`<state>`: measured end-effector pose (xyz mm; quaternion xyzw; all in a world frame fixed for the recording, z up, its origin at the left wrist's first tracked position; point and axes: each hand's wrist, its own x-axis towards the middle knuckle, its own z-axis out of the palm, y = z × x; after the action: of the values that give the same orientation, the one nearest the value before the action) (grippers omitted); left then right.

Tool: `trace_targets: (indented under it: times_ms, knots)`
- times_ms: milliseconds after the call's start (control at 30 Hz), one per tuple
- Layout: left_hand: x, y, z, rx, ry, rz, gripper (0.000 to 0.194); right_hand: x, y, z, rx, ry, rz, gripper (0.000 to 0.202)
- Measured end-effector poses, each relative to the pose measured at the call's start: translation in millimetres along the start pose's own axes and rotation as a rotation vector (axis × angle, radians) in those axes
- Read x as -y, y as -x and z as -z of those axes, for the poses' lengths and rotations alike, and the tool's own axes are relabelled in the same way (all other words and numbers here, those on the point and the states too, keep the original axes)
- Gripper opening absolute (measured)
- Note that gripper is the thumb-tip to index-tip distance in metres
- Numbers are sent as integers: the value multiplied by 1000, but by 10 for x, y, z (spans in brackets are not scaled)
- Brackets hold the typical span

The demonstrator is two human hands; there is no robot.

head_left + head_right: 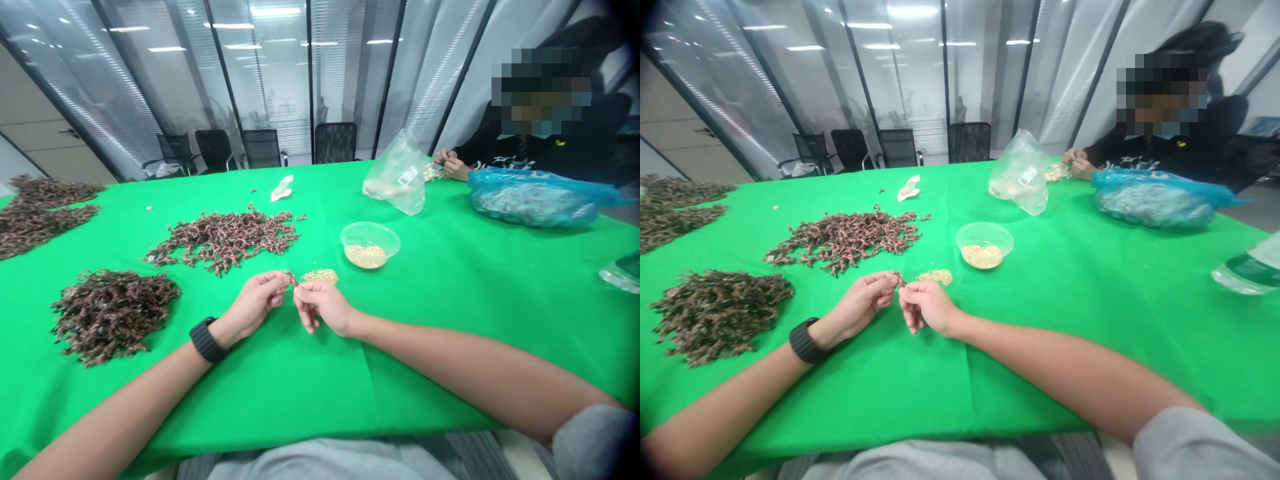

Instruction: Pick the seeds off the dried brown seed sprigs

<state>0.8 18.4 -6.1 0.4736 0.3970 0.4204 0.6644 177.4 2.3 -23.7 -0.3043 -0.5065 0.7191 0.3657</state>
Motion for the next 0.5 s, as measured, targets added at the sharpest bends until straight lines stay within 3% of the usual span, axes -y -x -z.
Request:
trace_targets:
  times_ms: [500]
  knots:
    - [-34,11,-14,19,45,36,20,-19,10,1,11,18,-11,37]
